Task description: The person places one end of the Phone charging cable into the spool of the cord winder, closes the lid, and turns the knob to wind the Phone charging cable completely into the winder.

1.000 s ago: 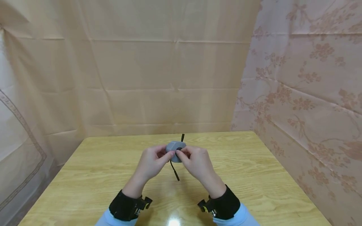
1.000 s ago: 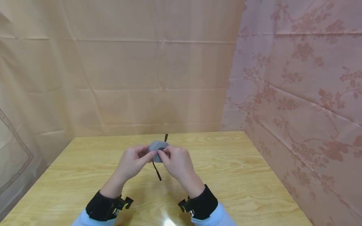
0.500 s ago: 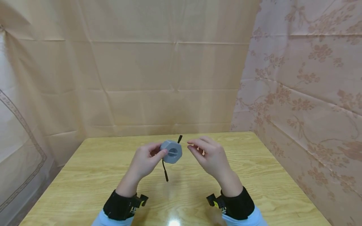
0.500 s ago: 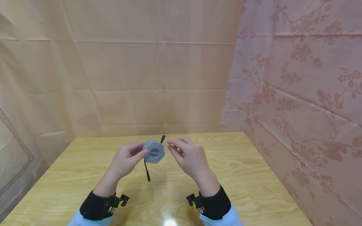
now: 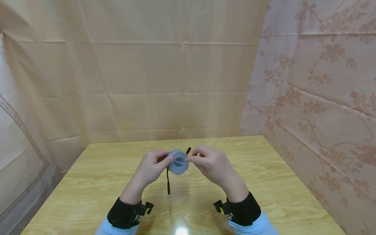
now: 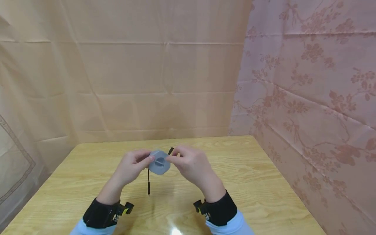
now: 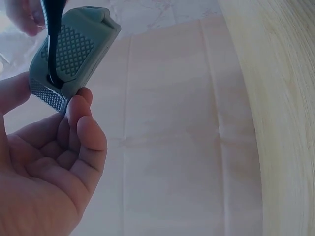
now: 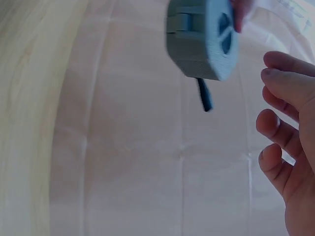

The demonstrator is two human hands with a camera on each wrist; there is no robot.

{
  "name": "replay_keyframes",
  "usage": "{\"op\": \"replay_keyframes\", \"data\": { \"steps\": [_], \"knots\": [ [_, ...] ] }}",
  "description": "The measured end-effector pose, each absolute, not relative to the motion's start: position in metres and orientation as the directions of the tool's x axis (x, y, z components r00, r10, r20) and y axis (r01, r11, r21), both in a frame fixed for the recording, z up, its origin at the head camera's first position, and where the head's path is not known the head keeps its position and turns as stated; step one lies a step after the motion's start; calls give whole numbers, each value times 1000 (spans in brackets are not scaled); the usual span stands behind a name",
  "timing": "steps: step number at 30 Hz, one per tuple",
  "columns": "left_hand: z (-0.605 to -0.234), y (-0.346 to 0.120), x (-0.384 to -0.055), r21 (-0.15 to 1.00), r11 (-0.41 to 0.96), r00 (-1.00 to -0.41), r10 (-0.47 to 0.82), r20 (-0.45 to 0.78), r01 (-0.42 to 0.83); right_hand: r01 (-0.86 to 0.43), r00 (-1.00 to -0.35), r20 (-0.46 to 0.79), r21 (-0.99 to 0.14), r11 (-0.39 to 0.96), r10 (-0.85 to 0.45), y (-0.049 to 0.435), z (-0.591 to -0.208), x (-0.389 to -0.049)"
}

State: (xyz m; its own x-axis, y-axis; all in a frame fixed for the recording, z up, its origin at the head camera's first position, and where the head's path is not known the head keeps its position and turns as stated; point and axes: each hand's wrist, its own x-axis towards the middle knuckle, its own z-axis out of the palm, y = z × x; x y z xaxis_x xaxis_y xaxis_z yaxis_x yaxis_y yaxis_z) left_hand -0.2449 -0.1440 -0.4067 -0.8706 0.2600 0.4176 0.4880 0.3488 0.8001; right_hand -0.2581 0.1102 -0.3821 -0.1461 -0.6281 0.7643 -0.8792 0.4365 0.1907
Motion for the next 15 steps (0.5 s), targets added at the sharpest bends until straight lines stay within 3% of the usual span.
{"op": "replay_keyframes", "data": {
  "steps": [8,15],
  "knots": [
    [-409,-145,-245,811,353,-870,348,349,466,-882,-177,656,224,414,-733,95,-402,-263],
    [-409,-146,-245,838,337,-871,401,285,429,-856,-251,660,190,481,-708,92,-407,-260]
  ]
}}
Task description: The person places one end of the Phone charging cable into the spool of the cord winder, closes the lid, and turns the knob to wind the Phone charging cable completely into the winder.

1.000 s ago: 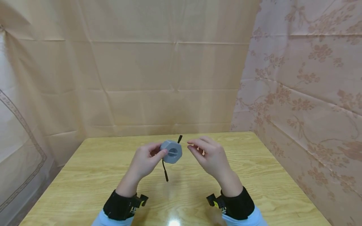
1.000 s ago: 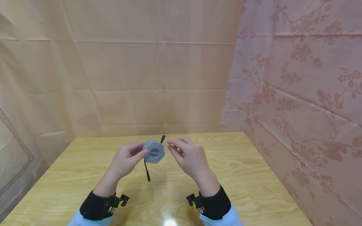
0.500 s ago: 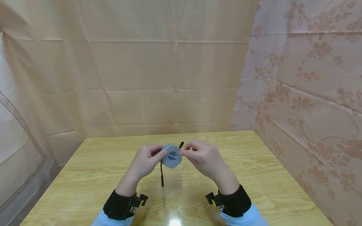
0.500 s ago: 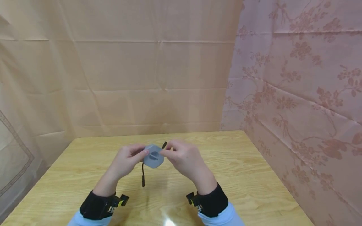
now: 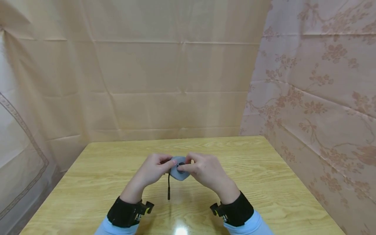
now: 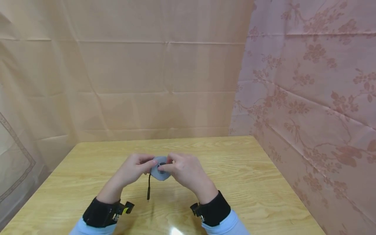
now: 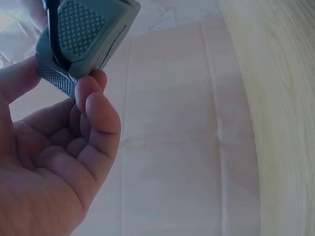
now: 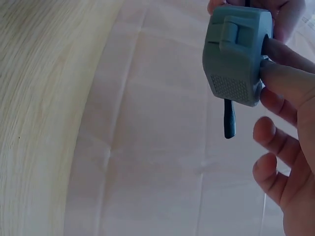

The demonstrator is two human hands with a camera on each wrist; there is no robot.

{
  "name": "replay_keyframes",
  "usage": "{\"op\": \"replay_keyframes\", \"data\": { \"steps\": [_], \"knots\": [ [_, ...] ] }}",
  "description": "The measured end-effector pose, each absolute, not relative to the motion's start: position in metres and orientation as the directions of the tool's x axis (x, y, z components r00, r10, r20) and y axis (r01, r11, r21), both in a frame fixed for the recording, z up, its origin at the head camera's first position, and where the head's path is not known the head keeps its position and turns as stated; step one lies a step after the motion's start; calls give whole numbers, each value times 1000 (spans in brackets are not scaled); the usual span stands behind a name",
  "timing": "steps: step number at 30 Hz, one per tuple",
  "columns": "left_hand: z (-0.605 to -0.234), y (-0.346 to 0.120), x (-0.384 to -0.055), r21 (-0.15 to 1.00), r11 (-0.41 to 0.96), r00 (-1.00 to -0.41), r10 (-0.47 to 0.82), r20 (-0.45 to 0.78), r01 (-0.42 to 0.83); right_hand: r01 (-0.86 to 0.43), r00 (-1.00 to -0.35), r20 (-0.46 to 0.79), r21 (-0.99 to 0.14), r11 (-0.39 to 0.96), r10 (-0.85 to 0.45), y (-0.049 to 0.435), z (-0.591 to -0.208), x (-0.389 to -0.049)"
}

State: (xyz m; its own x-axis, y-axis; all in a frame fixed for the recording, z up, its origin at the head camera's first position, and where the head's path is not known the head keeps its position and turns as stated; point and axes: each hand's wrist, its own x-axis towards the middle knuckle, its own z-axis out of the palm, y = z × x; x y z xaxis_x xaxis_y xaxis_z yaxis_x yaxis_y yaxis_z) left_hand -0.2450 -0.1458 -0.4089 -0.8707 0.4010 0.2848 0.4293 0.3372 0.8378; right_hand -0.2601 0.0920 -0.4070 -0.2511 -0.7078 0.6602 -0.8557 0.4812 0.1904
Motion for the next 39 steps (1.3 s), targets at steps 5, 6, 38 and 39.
{"op": "replay_keyframes", "data": {
  "steps": [5,6,38,39],
  "knots": [
    [-406,-147,-244,828,360,-875,394,282,429,-834,-313,684,135,535,-660,94,-404,-256],
    [-406,-147,-244,828,359,-873,397,283,431,-829,-322,686,128,544,-653,94,-404,-256],
    [-419,-110,-242,738,319,-804,232,547,594,-631,-638,707,-253,733,-305,71,-410,-244],
    [-419,-108,-242,726,325,-795,220,566,606,-614,-669,692,-307,727,-273,70,-410,-244]
  ]
}}
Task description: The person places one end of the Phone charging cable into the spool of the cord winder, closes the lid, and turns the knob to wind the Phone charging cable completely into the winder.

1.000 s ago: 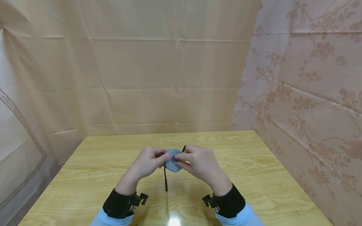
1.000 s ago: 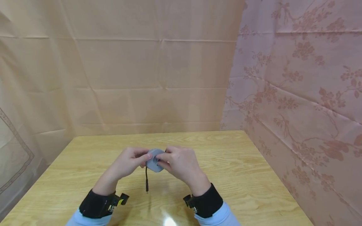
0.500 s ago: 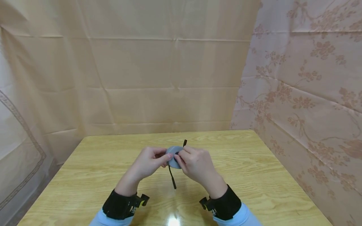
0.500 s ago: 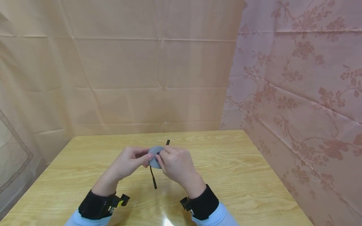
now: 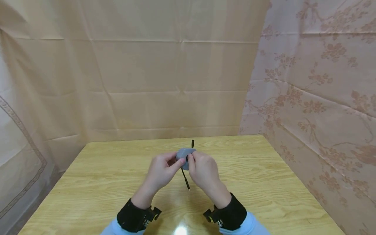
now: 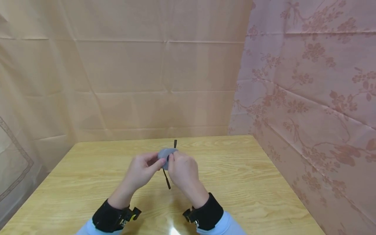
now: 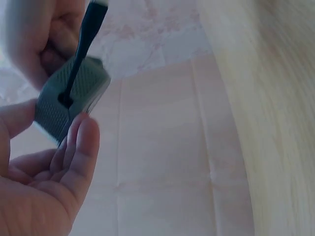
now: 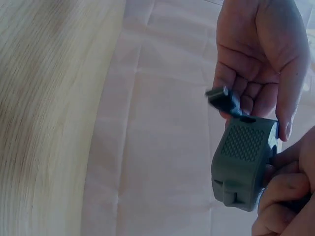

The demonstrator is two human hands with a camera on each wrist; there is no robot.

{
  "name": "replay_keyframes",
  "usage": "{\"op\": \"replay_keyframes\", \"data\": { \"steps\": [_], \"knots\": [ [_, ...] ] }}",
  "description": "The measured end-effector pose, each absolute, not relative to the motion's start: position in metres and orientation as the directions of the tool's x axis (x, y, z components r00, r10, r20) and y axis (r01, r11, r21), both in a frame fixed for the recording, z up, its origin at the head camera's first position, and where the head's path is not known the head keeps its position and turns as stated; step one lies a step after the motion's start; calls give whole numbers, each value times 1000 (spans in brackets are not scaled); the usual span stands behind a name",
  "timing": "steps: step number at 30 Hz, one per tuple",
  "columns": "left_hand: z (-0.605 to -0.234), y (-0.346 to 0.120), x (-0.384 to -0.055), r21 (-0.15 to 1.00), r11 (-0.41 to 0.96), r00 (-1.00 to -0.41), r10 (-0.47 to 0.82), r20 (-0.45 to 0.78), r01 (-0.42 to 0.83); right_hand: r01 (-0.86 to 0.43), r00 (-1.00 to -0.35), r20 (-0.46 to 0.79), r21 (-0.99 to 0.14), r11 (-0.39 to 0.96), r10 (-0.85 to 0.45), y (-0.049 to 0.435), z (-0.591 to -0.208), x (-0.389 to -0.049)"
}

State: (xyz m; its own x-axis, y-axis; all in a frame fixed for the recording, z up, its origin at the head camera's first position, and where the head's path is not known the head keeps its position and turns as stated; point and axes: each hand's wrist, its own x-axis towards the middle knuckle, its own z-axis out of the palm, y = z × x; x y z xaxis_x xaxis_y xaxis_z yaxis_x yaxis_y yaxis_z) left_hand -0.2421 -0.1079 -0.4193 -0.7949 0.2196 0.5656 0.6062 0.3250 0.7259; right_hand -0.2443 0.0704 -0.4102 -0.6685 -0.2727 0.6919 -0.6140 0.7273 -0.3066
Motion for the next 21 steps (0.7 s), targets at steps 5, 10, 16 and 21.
{"op": "replay_keyframes", "data": {
  "steps": [5,10,16,21],
  "knots": [
    [-422,-100,-241,649,384,-741,168,650,657,-555,-775,611,-534,638,-163,68,-412,-248],
    [-424,-98,-243,625,438,-740,162,653,647,-549,-797,581,-583,598,-165,70,-413,-251],
    [-422,-104,-245,670,432,-782,160,602,604,-574,-782,591,-564,593,-195,74,-407,-251],
    [-417,-111,-245,699,421,-808,173,564,578,-598,-771,586,-532,600,-248,77,-403,-251]
  ]
}}
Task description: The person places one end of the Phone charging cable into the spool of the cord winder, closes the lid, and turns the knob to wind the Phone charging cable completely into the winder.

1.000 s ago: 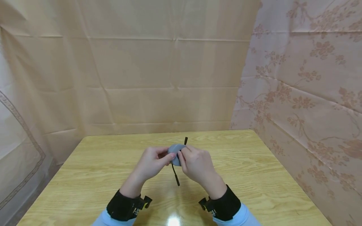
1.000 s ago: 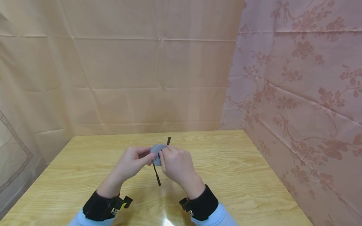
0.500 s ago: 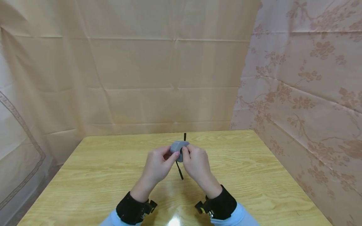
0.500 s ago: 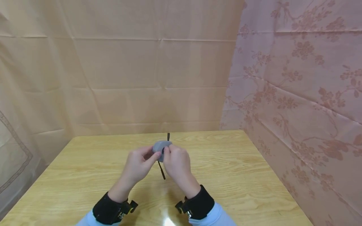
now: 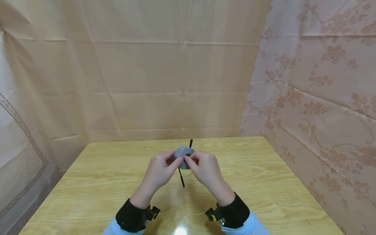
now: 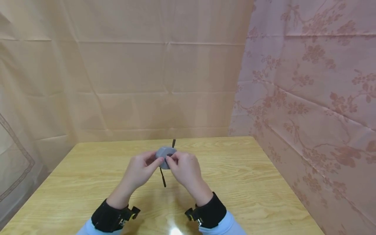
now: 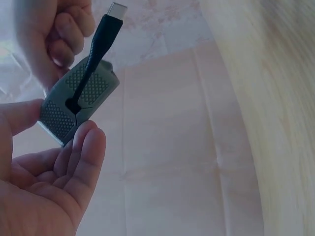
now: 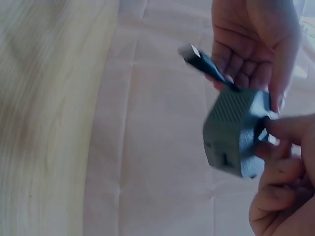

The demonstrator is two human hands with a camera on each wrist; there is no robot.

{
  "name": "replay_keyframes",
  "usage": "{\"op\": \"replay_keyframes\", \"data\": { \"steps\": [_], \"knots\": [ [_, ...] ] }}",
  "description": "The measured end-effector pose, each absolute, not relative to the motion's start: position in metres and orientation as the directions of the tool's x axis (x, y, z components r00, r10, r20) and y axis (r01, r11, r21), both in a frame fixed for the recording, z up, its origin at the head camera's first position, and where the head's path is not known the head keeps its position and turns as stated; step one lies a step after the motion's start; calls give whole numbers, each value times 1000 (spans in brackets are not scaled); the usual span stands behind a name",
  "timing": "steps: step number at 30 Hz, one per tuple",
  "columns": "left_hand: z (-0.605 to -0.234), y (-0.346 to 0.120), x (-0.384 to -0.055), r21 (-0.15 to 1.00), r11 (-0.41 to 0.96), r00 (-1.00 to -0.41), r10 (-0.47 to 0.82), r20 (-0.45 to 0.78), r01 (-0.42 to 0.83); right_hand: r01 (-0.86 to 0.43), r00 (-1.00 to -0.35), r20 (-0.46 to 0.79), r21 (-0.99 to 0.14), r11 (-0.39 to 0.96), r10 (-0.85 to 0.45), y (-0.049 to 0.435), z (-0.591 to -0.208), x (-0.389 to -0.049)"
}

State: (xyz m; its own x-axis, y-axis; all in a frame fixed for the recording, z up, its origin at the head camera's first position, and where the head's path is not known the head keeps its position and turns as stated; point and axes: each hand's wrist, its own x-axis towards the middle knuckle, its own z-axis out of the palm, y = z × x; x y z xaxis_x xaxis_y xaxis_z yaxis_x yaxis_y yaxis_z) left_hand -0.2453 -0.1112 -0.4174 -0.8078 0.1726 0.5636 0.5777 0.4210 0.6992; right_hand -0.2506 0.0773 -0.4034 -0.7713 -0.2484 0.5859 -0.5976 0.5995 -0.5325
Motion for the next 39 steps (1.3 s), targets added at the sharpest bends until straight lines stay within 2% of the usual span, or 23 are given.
{"op": "replay_keyframes", "data": {
  "steps": [6,11,14,22,27,30,33,35,39],
  "knots": [
    [-414,-120,-244,727,430,-840,177,513,535,-653,-734,592,-481,585,-332,84,-401,-252],
    [-408,-128,-242,723,452,-847,176,502,523,-727,-657,654,-418,545,-374,93,-394,-251],
    [-405,-134,-241,725,441,-843,176,509,530,-781,-580,720,-359,511,-381,100,-387,-251],
    [-396,-145,-240,789,356,-865,193,463,501,-889,-291,843,-64,453,-453,115,-373,-250],
    [-395,-148,-243,829,308,-883,218,416,467,-906,-186,832,61,419,-522,117,-370,-251],
    [-396,-149,-245,856,266,-890,243,386,444,-915,-158,814,92,392,-560,114,-372,-252],
    [-398,-150,-248,885,228,-899,273,342,406,-918,-163,795,94,385,-584,108,-378,-254],
    [-400,-149,-250,893,223,-899,302,318,391,-907,-191,782,90,411,-594,103,-384,-255],
    [-405,-144,-251,870,263,-883,343,319,416,-850,-290,742,90,519,-604,93,-397,-256]
  ]
}}
